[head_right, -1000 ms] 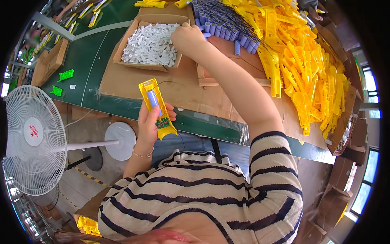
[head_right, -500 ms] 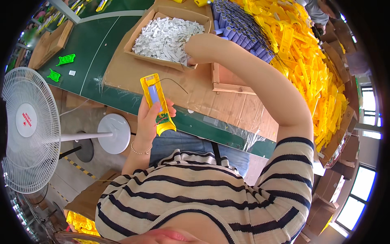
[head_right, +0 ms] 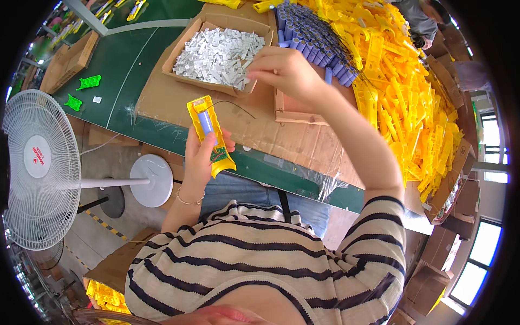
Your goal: Assembling small electronic components including circuit boards and batteries into yellow plastic casings on an industrial production line.
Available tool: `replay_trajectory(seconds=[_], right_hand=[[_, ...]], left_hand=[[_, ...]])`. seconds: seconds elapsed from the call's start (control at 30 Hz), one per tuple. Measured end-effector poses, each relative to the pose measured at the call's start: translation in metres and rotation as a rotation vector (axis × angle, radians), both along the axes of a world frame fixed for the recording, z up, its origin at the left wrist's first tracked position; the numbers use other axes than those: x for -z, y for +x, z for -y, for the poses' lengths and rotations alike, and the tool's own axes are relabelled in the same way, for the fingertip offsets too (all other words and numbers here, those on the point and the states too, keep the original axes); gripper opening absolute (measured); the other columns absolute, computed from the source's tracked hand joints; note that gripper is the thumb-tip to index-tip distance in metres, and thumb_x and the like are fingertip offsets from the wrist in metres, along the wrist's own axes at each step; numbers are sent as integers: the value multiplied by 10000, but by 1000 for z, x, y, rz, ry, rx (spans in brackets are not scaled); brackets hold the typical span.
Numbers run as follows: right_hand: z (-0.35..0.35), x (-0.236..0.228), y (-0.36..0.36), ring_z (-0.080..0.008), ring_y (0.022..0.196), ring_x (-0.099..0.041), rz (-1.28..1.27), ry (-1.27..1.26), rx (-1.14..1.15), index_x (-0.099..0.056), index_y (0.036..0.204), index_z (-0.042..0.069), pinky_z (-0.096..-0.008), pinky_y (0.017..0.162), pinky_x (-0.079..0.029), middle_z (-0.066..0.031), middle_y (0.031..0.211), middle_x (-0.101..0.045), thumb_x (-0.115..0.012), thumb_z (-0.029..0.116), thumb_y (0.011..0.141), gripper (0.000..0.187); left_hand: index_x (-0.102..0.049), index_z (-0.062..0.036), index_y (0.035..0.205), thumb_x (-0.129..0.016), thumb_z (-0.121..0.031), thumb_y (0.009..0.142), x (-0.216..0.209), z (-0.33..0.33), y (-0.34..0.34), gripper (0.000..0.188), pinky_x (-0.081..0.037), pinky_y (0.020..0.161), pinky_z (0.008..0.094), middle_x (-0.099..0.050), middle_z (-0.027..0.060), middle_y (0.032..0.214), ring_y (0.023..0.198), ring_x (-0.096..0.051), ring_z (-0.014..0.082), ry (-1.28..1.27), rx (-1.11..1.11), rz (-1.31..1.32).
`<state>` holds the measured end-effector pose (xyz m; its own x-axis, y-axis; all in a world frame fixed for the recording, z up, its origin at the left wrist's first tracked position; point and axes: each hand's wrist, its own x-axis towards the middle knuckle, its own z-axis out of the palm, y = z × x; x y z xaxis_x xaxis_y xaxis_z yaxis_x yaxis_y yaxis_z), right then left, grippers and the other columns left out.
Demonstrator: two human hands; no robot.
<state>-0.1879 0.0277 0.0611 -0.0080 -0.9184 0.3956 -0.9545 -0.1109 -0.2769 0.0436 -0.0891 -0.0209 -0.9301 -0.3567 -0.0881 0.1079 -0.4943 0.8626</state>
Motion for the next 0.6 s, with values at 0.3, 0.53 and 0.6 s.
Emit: replay_trajectory(seconds=[0.3,0.53,0.6], right_hand=[[-64,19,96,-160,718,-598,1939,-698,-128,-632,1034,17,-300,648,-482,-120,851,-656,-589,47,861,181],[-90,12,104,-130,665,-544,1898,-695,-201,-635,963,25,-274,619,-430,-69,770,-626,-586,86,881,113],[-87,10,114,-117,659,-479,1768,-775,184,-627,902,47,-275,633,-401,-23,738,-564,-591,146,891,106]], left_hand=[[-370,17,1084,-525,-108,916,-42,-44,-12,261,-504,700,264,-585,142,1030,844,-617,148,-366,9,-217],[-413,18,1050,-600,-159,874,-44,-63,-16,311,-409,505,263,-574,113,778,547,-503,129,-709,12,-126],[-416,19,1060,-603,-165,871,-42,-71,-16,324,-407,503,272,-554,116,759,536,-492,145,-744,11,-135]])
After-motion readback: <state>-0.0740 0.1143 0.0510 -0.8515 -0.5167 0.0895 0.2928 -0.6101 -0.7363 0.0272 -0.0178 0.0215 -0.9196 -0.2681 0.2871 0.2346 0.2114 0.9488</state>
